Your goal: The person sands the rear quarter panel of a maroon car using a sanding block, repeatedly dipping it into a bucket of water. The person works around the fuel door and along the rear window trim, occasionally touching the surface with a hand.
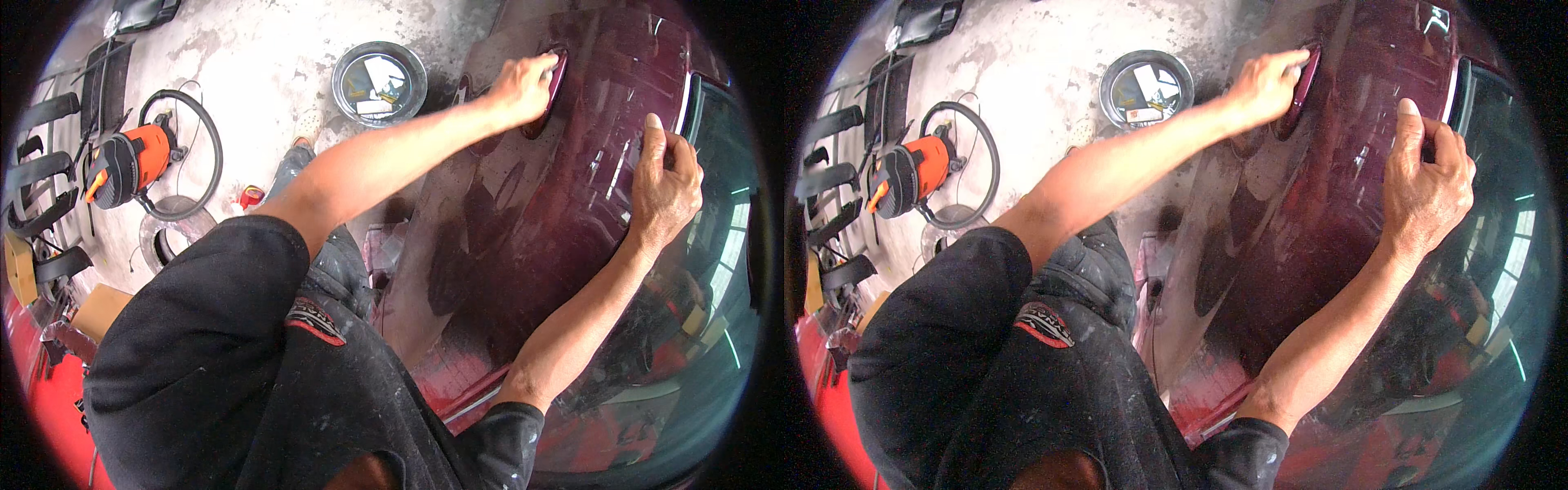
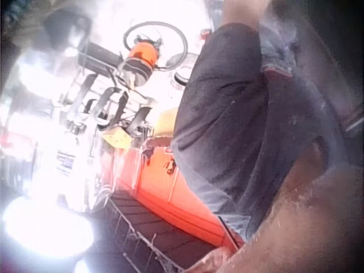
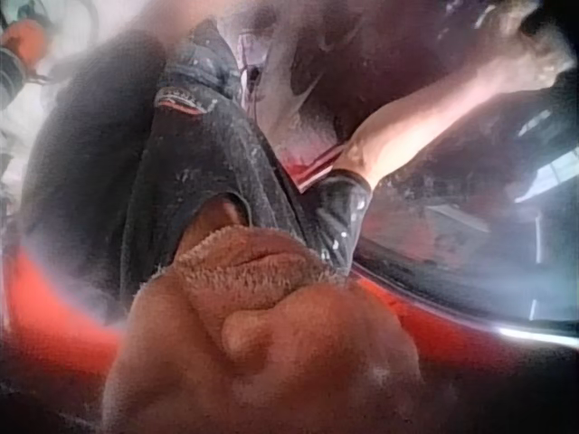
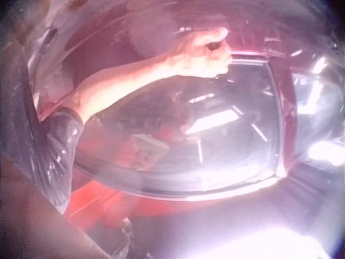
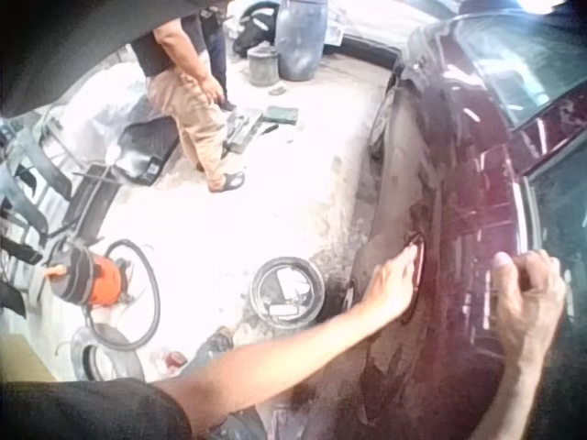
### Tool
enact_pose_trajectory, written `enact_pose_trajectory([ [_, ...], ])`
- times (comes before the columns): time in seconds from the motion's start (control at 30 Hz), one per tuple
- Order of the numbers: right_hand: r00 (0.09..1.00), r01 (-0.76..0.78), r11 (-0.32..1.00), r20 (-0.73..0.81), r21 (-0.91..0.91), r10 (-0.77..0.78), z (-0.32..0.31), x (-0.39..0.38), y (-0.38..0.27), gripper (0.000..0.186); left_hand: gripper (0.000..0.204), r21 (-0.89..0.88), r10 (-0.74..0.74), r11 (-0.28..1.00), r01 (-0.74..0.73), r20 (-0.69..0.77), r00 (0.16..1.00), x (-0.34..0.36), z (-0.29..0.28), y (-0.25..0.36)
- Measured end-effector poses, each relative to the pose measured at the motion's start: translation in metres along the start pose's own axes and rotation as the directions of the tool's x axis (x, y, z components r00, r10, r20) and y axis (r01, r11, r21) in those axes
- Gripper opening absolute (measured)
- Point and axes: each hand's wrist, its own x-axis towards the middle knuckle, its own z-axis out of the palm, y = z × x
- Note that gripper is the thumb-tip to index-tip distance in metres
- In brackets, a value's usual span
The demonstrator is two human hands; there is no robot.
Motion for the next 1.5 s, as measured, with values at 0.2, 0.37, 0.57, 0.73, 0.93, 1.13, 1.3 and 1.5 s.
enact_pose_trajectory([
  [0.2, 1.0, 0.019, 1.0, -0.02, 0.002, -0.019, 0.002, -0.001, 0.003, 0.035, 0.042, 0.101, 0.268, 0.96, -0.262, -0.051, 0.962, -0.063, 0.019, -0.031],
  [0.37, 0.999, 0.038, 0.999, -0.021, 0.025, -0.038, -0.002, 0.004, -0.004, 0.033, 0.034, 0.205, 0.312, 0.935, -0.29, -0.081, 0.947, 0.026, 0.01, -0.038],
  [0.57, 1.0, 0.013, 1.0, 0.006, 0.001, -0.013, -0.005, 0.003, -0.004, 0.035, 0.032, 0.031, 0.077, 0.997, -0.077, -0.012, 0.997, 0.0, -0.006, -0.058],
  [0.73, 1.0, 0.007, 1.0, -0.006, -0.016, -0.007, -0.001, 0.002, -0.001, 0.035, 0.042, 0.281, 0.462, 0.818, -0.502, 0.199, 0.864, -0.08, 0.009, -0.094],
  [0.93, 1.0, -0.018, 1.0, 0.004, 0.004, 0.018, 0.0, 0.004, -0.002, 0.035, 0.043, 0.548, 0.6, 0.558, -0.623, 0.252, 0.76, 0.001, -0.003, -0.1],
  [1.13, 1.0, 0.003, 1.0, -0.002, -0.005, -0.003, -0.002, 0.004, -0.002, 0.036, 0.05, 0.471, 0.581, 0.622, -0.626, 0.258, 0.772, -0.049, 0.007, -0.112],
  [1.3, 1.0, 0.003, 1.0, 0.019, -0.002, -0.003, 0.0, 0.005, 0.003, 0.036, 0.05, 0.661, 0.583, 0.47, -0.586, 0.266, 0.768, 0.031, 0.004, -0.085],
  [1.5, 1.0, 0.02, 1.0, -0.004, 0.006, -0.02, -0.001, 0.003, 0.002, 0.036, 0.059, 0.515, 0.5, 0.594, -0.618, 0.365, 0.785, -0.033, 0.003, -0.107],
])
